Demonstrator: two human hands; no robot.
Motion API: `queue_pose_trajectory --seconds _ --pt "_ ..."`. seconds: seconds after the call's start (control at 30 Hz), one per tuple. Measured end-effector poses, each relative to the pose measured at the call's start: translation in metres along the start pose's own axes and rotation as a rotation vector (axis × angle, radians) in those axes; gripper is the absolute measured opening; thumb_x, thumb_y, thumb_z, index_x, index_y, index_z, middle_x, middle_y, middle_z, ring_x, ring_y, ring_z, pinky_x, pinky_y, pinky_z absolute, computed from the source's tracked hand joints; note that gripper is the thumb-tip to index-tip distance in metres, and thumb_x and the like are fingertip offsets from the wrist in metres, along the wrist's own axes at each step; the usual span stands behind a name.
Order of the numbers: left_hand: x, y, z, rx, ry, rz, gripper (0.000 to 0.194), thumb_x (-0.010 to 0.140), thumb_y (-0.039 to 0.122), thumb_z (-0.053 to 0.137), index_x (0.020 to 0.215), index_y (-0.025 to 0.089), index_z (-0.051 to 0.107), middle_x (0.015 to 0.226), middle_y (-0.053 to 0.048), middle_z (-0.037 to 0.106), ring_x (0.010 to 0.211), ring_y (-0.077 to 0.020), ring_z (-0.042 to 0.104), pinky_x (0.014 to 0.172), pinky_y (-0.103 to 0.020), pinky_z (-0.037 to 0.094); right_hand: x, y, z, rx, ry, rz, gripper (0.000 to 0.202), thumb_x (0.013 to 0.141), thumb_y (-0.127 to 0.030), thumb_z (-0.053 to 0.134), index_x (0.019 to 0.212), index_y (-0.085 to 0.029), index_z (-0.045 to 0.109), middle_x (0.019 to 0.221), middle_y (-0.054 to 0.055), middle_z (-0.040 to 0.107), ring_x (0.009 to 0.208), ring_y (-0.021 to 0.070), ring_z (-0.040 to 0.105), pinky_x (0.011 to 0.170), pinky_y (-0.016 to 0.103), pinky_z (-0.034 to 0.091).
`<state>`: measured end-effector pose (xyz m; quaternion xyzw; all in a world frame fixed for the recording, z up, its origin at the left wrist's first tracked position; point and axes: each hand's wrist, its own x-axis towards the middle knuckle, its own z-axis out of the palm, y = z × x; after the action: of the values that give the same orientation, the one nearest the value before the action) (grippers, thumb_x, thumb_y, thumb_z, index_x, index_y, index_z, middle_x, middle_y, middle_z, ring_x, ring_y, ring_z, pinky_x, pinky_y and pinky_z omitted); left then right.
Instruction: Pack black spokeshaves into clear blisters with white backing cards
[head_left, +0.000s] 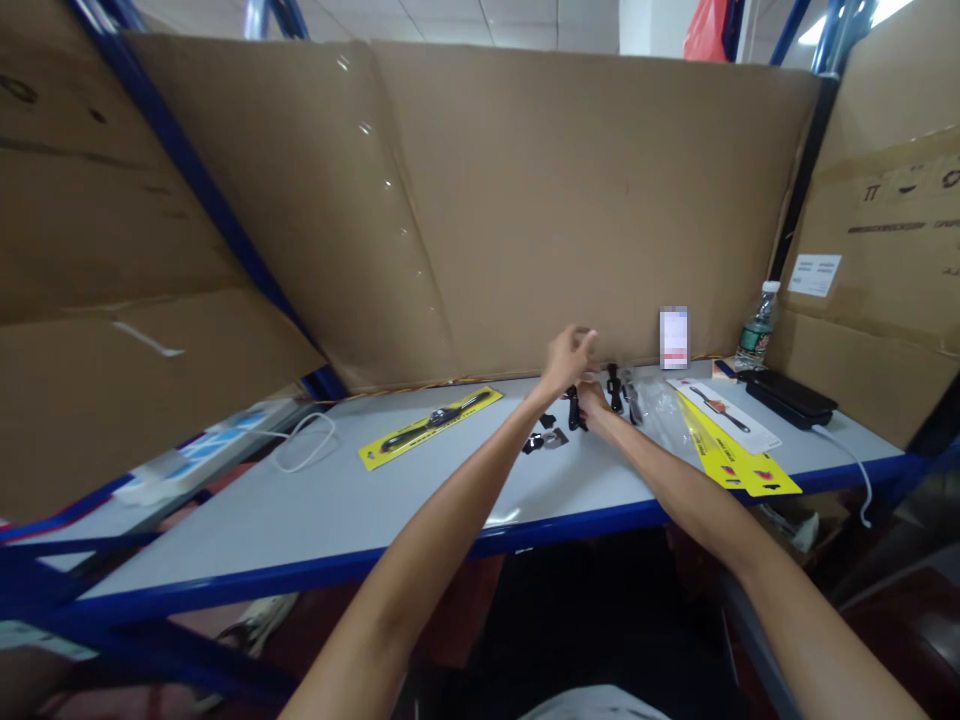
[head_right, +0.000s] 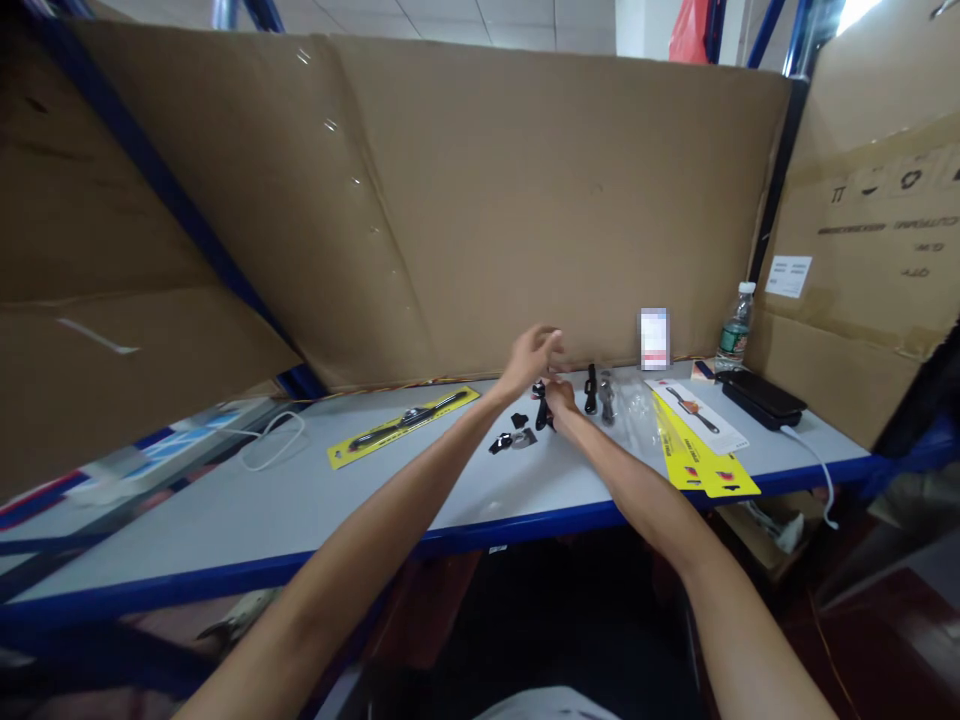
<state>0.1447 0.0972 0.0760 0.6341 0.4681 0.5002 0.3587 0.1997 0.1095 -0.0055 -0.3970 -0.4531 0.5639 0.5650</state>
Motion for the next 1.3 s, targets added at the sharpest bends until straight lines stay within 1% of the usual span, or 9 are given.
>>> queue_pose_trajectory --seconds 0.17,0.3,0.43,0.57,0.7,0.93,1.1,1.2,1.3 --pt "-0.005 -0.035 -0.068 -0.019 0.282 0.021 0.021 0.098 0.03 0.044 0.107 0.015 0.055 0.082 -0.001 0.063 0.054 -0.0102 0.064 0.052 -0.022 0.051 -0.002 -0.004 -0.004 -0.02 0.107 0.171 0.024 0.101 -0.029 0.051 0.08 -0.019 0.054 0.058 -0.003 0.056 0.052 0.0109 0.047 0.049 0.022 0.026" --pt "-0.018 -0.076 -0.093 -0.006 0.349 -0.038 0.019 0.092 0.033 0.048 0.09 0.016 0.055 0.066 0.004 0.056 0.044 -0.0099 0.056 0.042 -0.019 0.041 -0.006 -0.006 -0.002 -0.001 0.05 0.164 0.017 0.096 -0.023 0.059 0.08 -0.018 0.057 0.058 -0.003 0.058 0.049 0.0112 0.047 0.044 0.021 0.027" --pt "-0.025 -0.097 -0.088 -0.022 0.239 -0.077 0.026 0.094 0.036 0.049 0.084 0.015 0.06 0.059 0.003 0.054 0.041 -0.0095 0.053 0.038 -0.018 0.032 -0.005 -0.004 0.001 0.023 -0.008 0.154 0.017 0.096 -0.027 0.061 0.082 -0.018 0.058 0.057 -0.002 0.061 0.043 0.0097 0.041 0.04 0.02 0.025" --pt "-0.026 -0.098 -0.073 -0.068 0.085 -0.098 0.032 0.098 0.039 0.05 0.087 0.013 0.065 0.057 0.003 0.055 0.04 -0.0088 0.052 0.038 -0.018 0.031 0.003 0.0 0.0 0.04 -0.043 0.132 0.026 0.099 -0.038 0.055 0.082 -0.018 0.058 0.057 -0.003 0.061 0.037 0.0069 0.025 0.038 0.019 0.019" --pt "-0.031 -0.093 -0.063 -0.118 -0.02 -0.121 0.034 0.101 0.043 0.053 0.084 0.014 0.062 0.058 0.003 0.056 0.041 -0.0075 0.052 0.039 -0.017 0.032 0.008 0.003 -0.003 0.051 -0.066 0.118 0.034 0.097 -0.049 0.057 0.079 -0.02 0.056 0.055 -0.003 0.059 0.036 0.0066 0.025 0.036 0.02 0.021" --pt "-0.042 -0.086 -0.058 -0.251 -0.188 -0.24 0.039 0.103 0.053 0.046 0.101 0.016 0.056 0.065 -0.001 0.063 0.052 -0.0137 0.064 0.051 -0.023 0.052 0.007 0.003 -0.008 0.062 -0.046 0.037 0.03 0.087 -0.042 0.07 0.077 -0.022 0.05 0.051 -0.009 0.048 0.036 0.0055 0.025 0.038 0.019 0.034" --pt "-0.047 -0.078 -0.055 -0.368 -0.385 -0.344 0.047 0.105 0.053 0.038 0.097 0.014 0.061 0.075 -0.01 0.071 0.065 -0.0191 0.071 0.064 -0.031 0.06 0.006 -0.004 -0.014 0.016 -0.027 -0.044 0.028 0.084 -0.036 0.072 0.079 -0.023 0.048 0.052 -0.011 0.046 0.037 0.0048 0.023 0.039 0.018 0.036" --pt "-0.045 -0.074 -0.056 -0.437 -0.446 -0.372 0.039 0.106 0.046 0.04 0.091 0.016 0.059 0.067 -0.005 0.065 0.056 -0.0138 0.063 0.054 -0.023 0.053 0.004 -0.006 -0.013 -0.028 -0.043 -0.098 0.025 0.084 -0.036 0.07 0.081 -0.023 0.05 0.056 -0.009 0.052 0.039 0.0053 0.027 0.038 0.017 0.035" --pt "-0.043 -0.072 -0.06 -0.453 -0.419 -0.364 0.039 0.107 0.043 0.038 0.08 0.018 0.052 0.054 0.004 0.044 0.041 -0.0071 0.041 0.04 -0.016 0.032 0.001 -0.006 -0.009 -0.081 -0.066 -0.139 0.025 0.082 -0.04 0.071 0.085 -0.023 0.053 0.052 -0.01 0.048 0.04 0.0075 0.033 0.041 0.019 0.04"
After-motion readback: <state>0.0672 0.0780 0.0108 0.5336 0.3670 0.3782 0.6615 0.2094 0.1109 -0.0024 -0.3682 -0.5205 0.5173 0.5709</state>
